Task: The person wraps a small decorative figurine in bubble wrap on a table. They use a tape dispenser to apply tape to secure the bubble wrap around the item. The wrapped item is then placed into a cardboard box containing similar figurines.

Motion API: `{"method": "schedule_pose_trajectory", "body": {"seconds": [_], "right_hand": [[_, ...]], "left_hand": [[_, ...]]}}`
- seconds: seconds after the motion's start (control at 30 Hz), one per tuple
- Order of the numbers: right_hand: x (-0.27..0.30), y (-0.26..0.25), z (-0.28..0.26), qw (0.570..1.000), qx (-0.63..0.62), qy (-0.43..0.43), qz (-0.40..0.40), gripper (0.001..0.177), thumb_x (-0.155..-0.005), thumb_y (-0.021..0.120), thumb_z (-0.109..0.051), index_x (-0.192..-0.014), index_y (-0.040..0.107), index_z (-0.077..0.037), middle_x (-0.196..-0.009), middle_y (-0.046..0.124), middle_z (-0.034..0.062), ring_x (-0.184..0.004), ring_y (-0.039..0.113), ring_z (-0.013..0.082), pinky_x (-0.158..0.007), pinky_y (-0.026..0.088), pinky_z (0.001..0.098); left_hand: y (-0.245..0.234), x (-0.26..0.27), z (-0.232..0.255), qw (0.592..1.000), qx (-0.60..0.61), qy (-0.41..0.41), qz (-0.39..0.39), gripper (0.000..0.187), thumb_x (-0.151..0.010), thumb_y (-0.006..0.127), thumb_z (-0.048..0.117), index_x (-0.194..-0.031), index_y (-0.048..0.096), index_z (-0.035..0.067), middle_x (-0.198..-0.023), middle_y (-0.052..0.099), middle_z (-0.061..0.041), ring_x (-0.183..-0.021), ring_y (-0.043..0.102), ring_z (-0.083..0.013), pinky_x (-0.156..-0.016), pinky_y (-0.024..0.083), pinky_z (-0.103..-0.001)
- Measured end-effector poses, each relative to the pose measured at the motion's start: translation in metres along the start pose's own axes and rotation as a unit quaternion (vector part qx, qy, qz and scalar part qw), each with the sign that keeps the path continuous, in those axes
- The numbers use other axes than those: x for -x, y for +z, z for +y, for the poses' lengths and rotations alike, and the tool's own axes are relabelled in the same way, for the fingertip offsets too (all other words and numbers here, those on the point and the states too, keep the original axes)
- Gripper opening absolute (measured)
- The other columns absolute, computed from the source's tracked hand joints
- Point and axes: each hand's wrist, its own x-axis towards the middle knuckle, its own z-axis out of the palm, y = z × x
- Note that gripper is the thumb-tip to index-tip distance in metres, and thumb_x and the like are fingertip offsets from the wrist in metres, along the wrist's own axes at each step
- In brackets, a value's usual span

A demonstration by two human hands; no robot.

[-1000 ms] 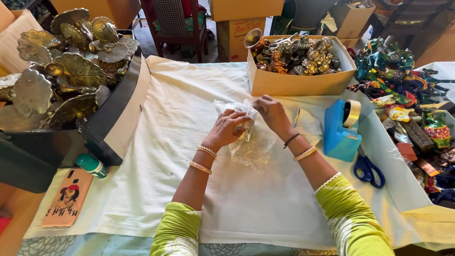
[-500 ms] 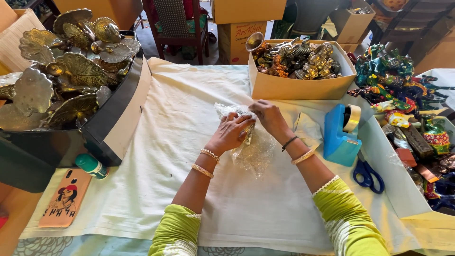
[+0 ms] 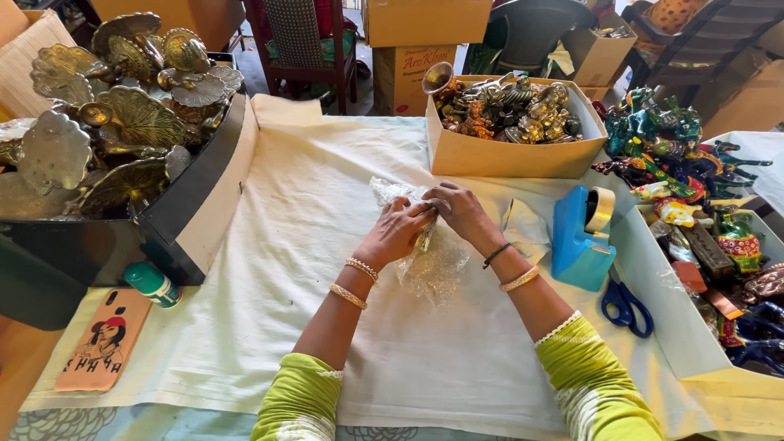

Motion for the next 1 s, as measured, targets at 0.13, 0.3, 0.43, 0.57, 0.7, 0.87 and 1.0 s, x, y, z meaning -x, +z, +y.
{"method": "schedule_pose_trajectory", "body": {"seconds": [0.13,0.3,0.43,0.57,0.7,0.87,1.0], "right_hand": [[0.005,0.006,0.009,1.000,0.023,-0.012,0.010,0.026,-0.086,0.064,0.005,-0.108,0.072,-0.008,-0.097,0.066,0.0132,-0.090,0.066,0.0341,-0.079,0.055,0.0421],[0.012,0.013,0.024,0.997,0.063,-0.035,0.014,0.024,-0.085,0.064,0.009,-0.101,0.072,-0.006,-0.095,0.066,0.0112,-0.098,0.061,0.0340,-0.085,0.053,0.0420],[0.014,0.010,0.023,0.992,0.084,-0.099,-0.002,0.029,-0.082,0.061,0.008,-0.107,0.071,-0.005,-0.104,0.068,0.0107,-0.105,0.062,0.0338,-0.092,0.054,0.0410],[0.018,0.006,0.003,0.984,0.122,-0.119,-0.047,0.037,-0.081,0.066,-0.008,-0.118,0.071,-0.003,-0.115,0.067,0.0146,-0.113,0.059,0.0356,-0.101,0.049,0.0429],[0.021,0.014,-0.005,0.966,0.193,-0.164,-0.047,0.042,-0.087,0.066,-0.024,-0.118,0.065,0.004,-0.127,0.062,0.0219,-0.122,0.055,0.0401,-0.106,0.042,0.0463],[0.016,0.007,-0.022,0.969,0.197,-0.116,-0.094,0.038,-0.093,0.066,-0.033,-0.109,0.060,0.001,-0.114,0.062,0.0185,-0.117,0.057,0.0367,-0.105,0.045,0.0466],[0.013,0.001,-0.026,0.971,0.188,-0.069,-0.127,0.036,-0.091,0.069,-0.033,-0.102,0.059,0.000,-0.107,0.061,0.0162,-0.110,0.058,0.0351,-0.097,0.048,0.0450]], "left_hand": [[0.006,-0.001,-0.001,1.000,-0.009,0.015,0.022,0.051,-0.086,0.063,-0.001,-0.133,0.064,0.018,-0.142,0.059,0.004,-0.115,0.048,-0.0344,-0.104,0.043,-0.047],[0.004,0.000,0.005,0.998,0.029,0.039,0.046,0.056,-0.082,0.064,-0.008,-0.133,0.058,0.015,-0.136,0.061,-0.002,-0.115,0.049,-0.0329,-0.108,0.046,-0.045],[-0.001,-0.001,0.003,0.992,0.033,0.066,0.105,0.056,-0.080,0.068,-0.008,-0.131,0.054,0.013,-0.133,0.058,-0.014,-0.115,0.050,-0.0320,-0.104,0.047,-0.046],[-0.002,0.000,-0.005,0.988,0.119,0.016,0.099,0.055,-0.079,0.073,-0.003,-0.129,0.049,0.004,-0.126,0.058,-0.020,-0.118,0.051,-0.0363,-0.103,0.048,-0.046],[-0.004,-0.001,-0.014,0.986,0.141,-0.018,0.082,0.047,-0.082,0.076,0.000,-0.122,0.052,0.002,-0.117,0.065,-0.017,-0.116,0.059,-0.0373,-0.100,0.052,-0.045],[0.013,0.005,-0.077,0.954,0.271,-0.074,0.103,0.035,-0.084,0.076,0.004,-0.116,0.064,0.002,-0.112,0.072,-0.013,-0.107,0.070,-0.0273,-0.091,0.062,-0.038],[0.022,0.008,-0.118,0.934,0.175,-0.224,0.218,0.038,-0.085,0.079,0.013,-0.120,0.067,0.004,-0.118,0.068,-0.012,-0.103,0.065,-0.0218,-0.084,0.062,-0.032]]}}
